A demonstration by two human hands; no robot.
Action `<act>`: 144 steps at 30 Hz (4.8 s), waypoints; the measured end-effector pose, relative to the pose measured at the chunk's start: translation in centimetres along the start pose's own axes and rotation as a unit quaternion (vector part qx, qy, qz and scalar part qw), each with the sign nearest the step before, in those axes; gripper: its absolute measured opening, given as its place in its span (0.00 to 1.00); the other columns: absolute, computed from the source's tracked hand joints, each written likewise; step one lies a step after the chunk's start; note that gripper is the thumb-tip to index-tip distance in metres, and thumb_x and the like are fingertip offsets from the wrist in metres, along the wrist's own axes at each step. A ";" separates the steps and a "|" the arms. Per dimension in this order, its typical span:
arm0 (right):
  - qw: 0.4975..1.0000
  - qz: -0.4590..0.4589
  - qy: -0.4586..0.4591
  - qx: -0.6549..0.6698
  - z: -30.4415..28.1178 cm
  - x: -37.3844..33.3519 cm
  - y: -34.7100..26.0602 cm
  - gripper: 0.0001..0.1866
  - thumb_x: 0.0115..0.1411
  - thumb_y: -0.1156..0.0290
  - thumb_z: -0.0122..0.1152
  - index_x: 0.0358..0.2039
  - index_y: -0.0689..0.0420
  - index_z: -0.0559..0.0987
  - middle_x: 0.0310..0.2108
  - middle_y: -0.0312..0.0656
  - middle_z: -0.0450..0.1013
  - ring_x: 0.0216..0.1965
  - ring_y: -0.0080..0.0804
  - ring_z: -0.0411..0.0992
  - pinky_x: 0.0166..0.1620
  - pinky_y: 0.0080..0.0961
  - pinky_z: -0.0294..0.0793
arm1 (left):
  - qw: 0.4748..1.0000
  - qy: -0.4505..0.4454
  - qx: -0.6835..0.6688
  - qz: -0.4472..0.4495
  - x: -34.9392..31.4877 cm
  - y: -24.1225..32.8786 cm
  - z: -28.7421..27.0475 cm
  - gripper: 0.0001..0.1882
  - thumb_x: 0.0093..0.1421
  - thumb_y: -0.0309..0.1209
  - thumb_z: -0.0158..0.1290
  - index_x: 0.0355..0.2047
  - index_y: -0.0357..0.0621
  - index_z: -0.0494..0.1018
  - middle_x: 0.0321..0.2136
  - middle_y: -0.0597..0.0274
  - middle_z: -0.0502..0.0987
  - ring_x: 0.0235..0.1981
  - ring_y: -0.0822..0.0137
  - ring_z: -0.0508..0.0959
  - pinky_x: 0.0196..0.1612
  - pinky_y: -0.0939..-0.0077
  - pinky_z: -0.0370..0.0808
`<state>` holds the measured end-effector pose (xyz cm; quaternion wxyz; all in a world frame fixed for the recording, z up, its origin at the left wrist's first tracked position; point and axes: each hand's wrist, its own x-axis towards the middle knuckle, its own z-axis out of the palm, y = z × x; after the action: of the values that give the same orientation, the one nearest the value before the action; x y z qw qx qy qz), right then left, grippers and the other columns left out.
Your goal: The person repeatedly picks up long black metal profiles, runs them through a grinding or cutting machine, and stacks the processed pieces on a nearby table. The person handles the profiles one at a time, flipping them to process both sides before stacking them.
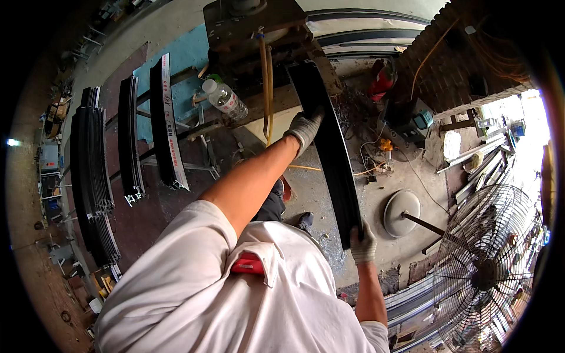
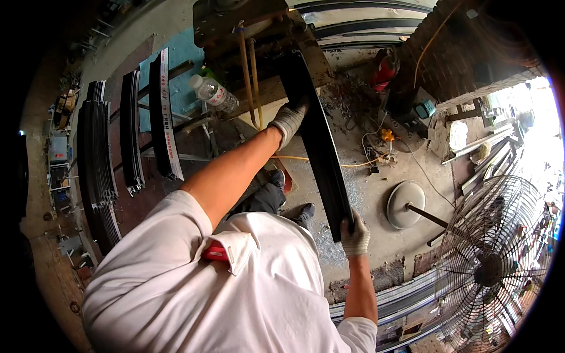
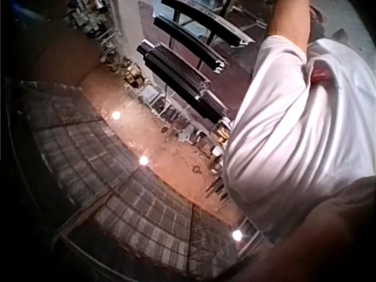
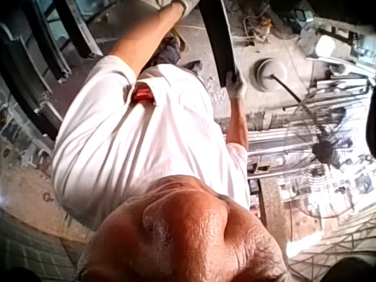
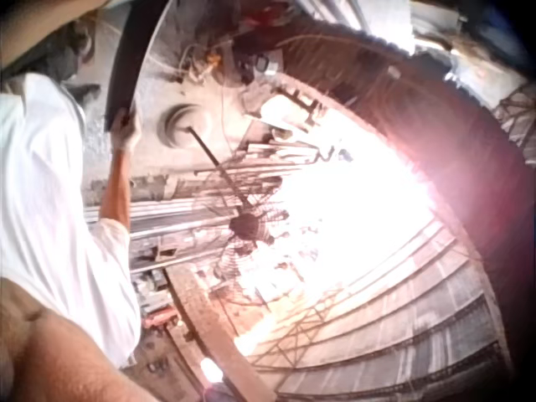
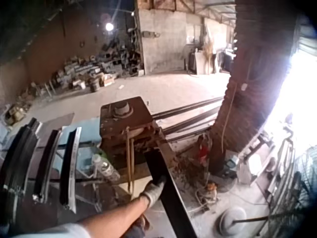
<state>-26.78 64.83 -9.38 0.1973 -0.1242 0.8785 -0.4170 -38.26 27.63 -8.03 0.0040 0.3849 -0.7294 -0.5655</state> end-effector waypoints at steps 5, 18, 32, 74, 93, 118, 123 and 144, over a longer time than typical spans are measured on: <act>0.999 0.021 -0.028 0.008 3.8 1.5 5.9 0.09 0.64 0.67 0.51 0.41 0.56 0.74 0.29 0.52 0.74 0.30 0.46 0.72 0.39 0.38 0.72 | 0.993 -0.076 -0.072 -0.052 1.6 -1.2 0.7 0.43 0.57 0.62 0.50 0.61 0.41 0.62 0.58 0.51 0.67 0.59 0.56 0.67 0.58 0.64 0.64; 0.998 0.028 0.054 -0.012 3.5 -2.6 10.4 0.09 0.65 0.69 0.46 0.39 0.59 0.73 0.29 0.53 0.71 0.29 0.43 0.67 0.38 0.35 0.69 | 0.987 -0.097 -0.120 0.045 -5.7 -3.5 3.9 0.37 0.61 0.56 0.50 0.60 0.40 0.64 0.55 0.57 0.71 0.56 0.61 0.69 0.59 0.70 0.64; 0.998 -0.058 0.020 -0.002 -4.8 -13.0 14.4 0.17 0.63 0.65 0.48 0.48 0.62 0.72 0.37 0.51 0.71 0.39 0.44 0.70 0.46 0.36 0.69 | 0.952 -0.095 -0.272 0.108 -23.8 -4.6 1.1 0.27 0.60 0.45 0.58 0.54 0.43 0.68 0.45 0.68 0.74 0.45 0.74 0.72 0.50 0.79 0.69; 0.964 -0.223 -0.143 -0.019 32.8 -1.8 -32.1 0.14 0.60 0.60 0.58 0.39 0.56 0.78 0.36 0.51 0.74 0.29 0.41 0.75 0.37 0.31 0.75 | 0.951 0.307 -0.008 0.044 -13.0 -23.1 -61.4 0.25 0.55 0.50 0.60 0.40 0.39 0.77 0.34 0.60 0.79 0.35 0.66 0.75 0.41 0.67 0.72; 0.979 -0.079 -0.177 -0.061 41.0 4.3 -32.6 0.30 0.59 0.46 0.52 0.51 0.59 0.70 0.48 0.61 0.70 0.51 0.54 0.69 0.53 0.40 0.68 | 0.861 0.470 0.194 -0.033 -11.4 -23.3 -58.9 0.33 0.58 0.51 0.53 0.52 0.34 0.68 0.49 0.39 0.73 0.51 0.46 0.74 0.54 0.57 0.70; 0.957 -0.096 -0.241 0.132 20.6 2.1 -20.7 0.21 0.63 0.61 0.54 0.49 0.65 0.75 0.35 0.45 0.78 0.37 0.22 0.73 0.42 0.21 0.73 | 0.867 -0.007 -0.495 -0.051 -17.1 -16.8 -27.4 0.26 0.56 0.56 0.57 0.43 0.50 0.72 0.37 0.65 0.75 0.40 0.69 0.76 0.38 0.70 0.76; 0.957 -0.063 -0.283 0.016 7.5 -2.0 -12.3 0.25 0.61 0.56 0.55 0.53 0.60 0.74 0.37 0.44 0.79 0.38 0.21 0.73 0.43 0.22 0.73 | 0.821 0.012 -0.569 -0.037 -18.5 -14.1 -21.5 0.28 0.54 0.52 0.61 0.46 0.47 0.71 0.39 0.63 0.77 0.39 0.63 0.78 0.41 0.64 0.77; 0.974 0.093 -0.079 0.192 -7.6 -13.1 5.2 0.27 0.63 0.58 0.57 0.56 0.64 0.71 0.44 0.37 0.74 0.44 0.21 0.68 0.50 0.21 0.68 | 0.958 -0.016 -0.282 -0.039 -16.1 -2.6 1.2 0.30 0.53 0.50 0.63 0.46 0.38 0.75 0.39 0.67 0.77 0.39 0.71 0.72 0.47 0.75 0.69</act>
<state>-18.75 78.25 -5.89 0.3237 -0.0341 0.7713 -0.5470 -25.98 37.52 -3.71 0.0783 0.3869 -0.5247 -0.7542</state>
